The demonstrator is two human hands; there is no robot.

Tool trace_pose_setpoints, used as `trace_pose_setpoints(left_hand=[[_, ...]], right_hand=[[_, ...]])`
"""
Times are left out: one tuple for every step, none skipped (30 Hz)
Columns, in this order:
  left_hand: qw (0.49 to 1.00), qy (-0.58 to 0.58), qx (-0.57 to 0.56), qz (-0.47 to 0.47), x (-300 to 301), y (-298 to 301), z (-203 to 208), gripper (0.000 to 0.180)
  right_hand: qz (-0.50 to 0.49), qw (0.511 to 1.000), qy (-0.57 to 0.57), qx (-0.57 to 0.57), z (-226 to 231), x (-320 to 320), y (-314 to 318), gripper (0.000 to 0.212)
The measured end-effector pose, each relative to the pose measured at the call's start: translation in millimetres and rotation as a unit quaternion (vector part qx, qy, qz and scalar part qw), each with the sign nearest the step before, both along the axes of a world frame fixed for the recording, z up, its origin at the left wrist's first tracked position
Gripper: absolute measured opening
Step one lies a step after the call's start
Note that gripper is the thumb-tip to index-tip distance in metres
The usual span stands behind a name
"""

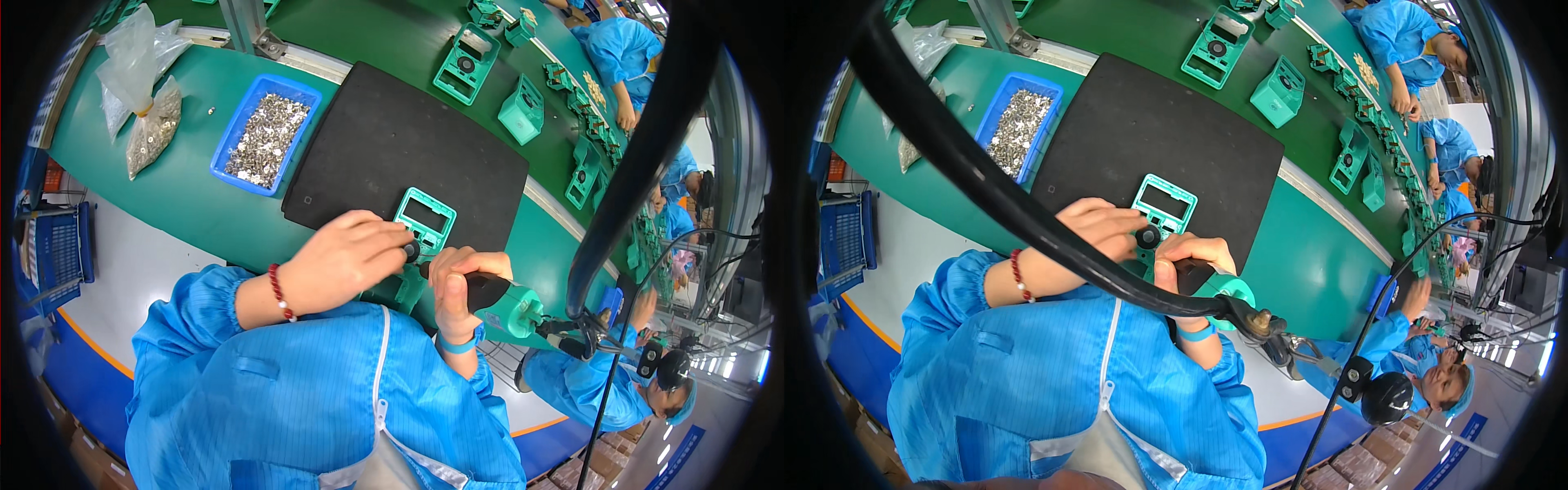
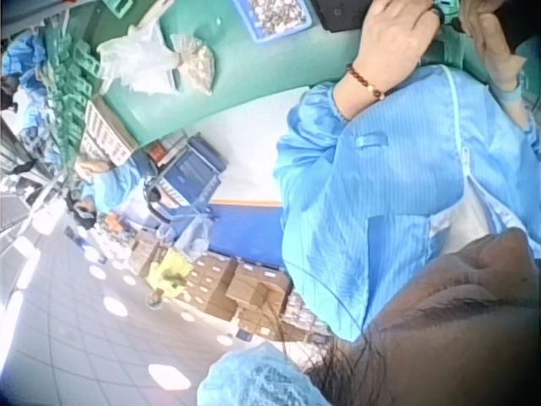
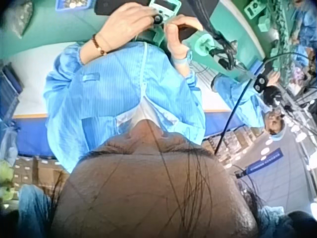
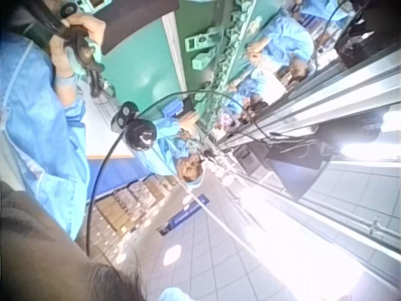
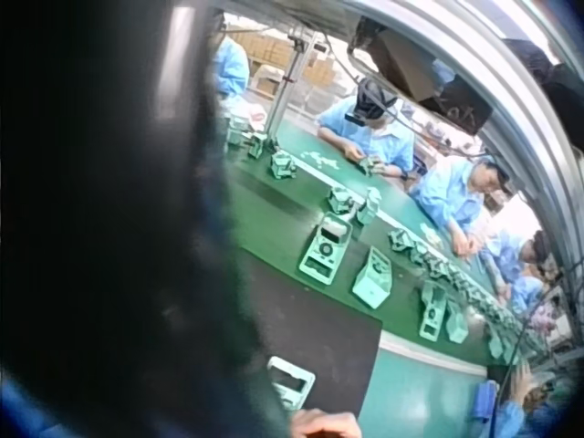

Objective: The person assembles plastic housings for electronic devices by securing them with screws using an electric screwdriver.

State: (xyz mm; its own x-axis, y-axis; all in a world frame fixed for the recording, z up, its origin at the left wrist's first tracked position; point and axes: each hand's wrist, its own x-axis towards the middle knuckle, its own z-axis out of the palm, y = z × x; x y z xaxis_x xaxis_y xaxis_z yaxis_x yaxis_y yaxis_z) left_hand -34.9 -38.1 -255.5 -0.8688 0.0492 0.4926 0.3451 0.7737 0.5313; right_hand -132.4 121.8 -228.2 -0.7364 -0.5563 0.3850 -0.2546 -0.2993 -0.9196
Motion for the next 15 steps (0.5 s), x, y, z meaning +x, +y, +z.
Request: trace_pose_setpoints(left_hand=[[1.000,-0.004,-0.023,-0.011,-1.9,5.7,-3.3,0.013],[1.000,-0.004,-0.025,-0.013,-2.3,10.5,-4.3,0.013],[1.000,-0.005,-0.028,-0.015,-2.2,14.6,-5.3,0.012],[0.999,-0.008,-0.036,-0.015,-2.1,17.6,-6.3,0.013],[0.999,-0.011,-0.043,-0.011,-2.4,20.6,-7.6,0.013],[0.999,-0.011,-0.045,-0.007,-2.1,23.0,-10.9,0.013],[0.999,-0.010,-0.048,-0.004,-1.7,25.1,-12.9,0.013],[0.998,-0.017,-0.055,-0.002,-0.6,25.3,-9.8,0.014],[0.998,-0.017,-0.057,-0.003,-0.3,27.0,-10.5,0.014],[0.998,-0.023,-0.056,-0.003,-0.2,29.5,-12.6,0.014],[0.998,-0.030,-0.057,-0.003,0.6,31.0,-13.2,0.015],[0.998,-0.009,-0.058,0.013,3.9,32.6,-10.4,0.016],[0.998,-0.015,-0.057,0.013,4.5,35.8,-15.5,0.018],[0.998,-0.010,-0.060,0.018,4.8,36.4,-16.8,0.018],[0.998,-0.004,-0.062,0.024,4.9,36.6,-16.9,0.017]], right_hand=[[0.008,1.000,0.004,0.004,-0.4,0.1,0.6,0.029],[0.016,1.000,0.008,0.008,-0.1,-0.1,1.2,0.028],[0.017,1.000,0.008,0.007,0.6,-0.1,1.5,0.028],[0.025,1.000,-0.002,0.016,1.6,-0.2,1.4,0.028],[0.033,0.999,-0.011,0.023,2.0,-0.9,1.3,0.027],[0.039,0.999,-0.010,0.023,-2.0,-3.1,2.8,0.027],[0.025,1.000,-0.006,0.018,-3.3,-2.8,1.4,0.027],[0.027,0.999,-0.041,-0.008,-6.3,-2.5,4.1,0.025],[0.030,0.996,-0.076,-0.035,-7.9,-2.0,5.7,0.025],[0.030,0.996,-0.076,-0.036,-8.8,-3.2,5.5,0.025],[0.014,0.999,-0.029,-0.017,-8.8,-5.3,2.2,0.024],[-0.002,1.000,0.019,0.002,-8.3,-6.4,0.2,0.026],[-0.002,1.000,0.020,0.000,-7.1,-5.9,0.1,0.026],[-0.019,1.000,0.006,0.018,-5.8,-4.1,0.6,0.025],[-0.036,0.999,-0.008,0.036,-4.1,-2.3,1.2,0.024]])
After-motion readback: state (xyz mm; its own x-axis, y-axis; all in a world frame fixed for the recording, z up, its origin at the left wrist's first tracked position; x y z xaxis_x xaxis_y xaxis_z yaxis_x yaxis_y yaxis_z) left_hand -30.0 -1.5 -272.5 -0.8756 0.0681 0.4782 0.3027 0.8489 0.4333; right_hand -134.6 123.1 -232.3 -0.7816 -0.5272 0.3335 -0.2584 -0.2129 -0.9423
